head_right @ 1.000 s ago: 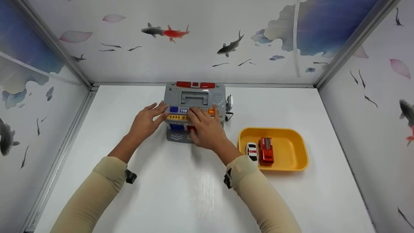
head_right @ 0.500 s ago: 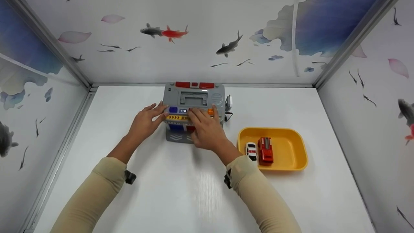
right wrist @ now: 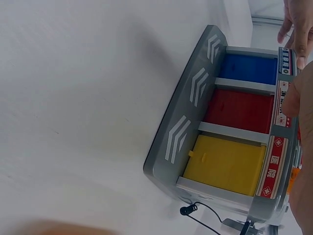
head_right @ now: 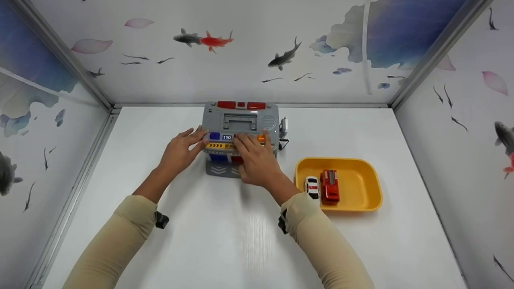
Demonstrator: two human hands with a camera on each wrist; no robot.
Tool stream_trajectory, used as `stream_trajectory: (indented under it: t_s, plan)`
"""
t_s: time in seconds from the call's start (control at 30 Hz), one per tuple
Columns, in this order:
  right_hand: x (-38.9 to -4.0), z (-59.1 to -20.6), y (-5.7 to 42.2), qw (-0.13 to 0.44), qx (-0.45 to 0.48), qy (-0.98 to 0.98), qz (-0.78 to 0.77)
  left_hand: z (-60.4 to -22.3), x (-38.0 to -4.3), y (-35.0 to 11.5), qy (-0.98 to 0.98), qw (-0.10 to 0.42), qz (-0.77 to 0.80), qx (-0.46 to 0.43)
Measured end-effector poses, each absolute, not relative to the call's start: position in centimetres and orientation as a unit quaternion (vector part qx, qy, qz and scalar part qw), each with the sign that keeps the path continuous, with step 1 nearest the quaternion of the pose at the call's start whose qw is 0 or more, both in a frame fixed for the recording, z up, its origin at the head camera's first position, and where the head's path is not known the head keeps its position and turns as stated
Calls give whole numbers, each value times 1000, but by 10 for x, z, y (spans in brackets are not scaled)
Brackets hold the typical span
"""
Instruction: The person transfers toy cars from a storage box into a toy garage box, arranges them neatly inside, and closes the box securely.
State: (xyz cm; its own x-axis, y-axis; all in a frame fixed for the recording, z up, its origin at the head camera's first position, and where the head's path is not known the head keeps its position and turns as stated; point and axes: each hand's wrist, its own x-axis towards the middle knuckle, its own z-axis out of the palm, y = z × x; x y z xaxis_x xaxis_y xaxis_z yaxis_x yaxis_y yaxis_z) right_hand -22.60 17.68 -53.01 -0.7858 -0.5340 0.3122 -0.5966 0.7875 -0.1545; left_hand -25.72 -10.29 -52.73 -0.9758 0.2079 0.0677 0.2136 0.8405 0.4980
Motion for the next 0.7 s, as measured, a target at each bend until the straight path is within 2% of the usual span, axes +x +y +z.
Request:
stream_trajectory:
  t_s: [0.7]
  plan:
    - [-225, -532, 183, 121, 315, -935, 106, -527, -257, -102, -963, 0, -251, -103]
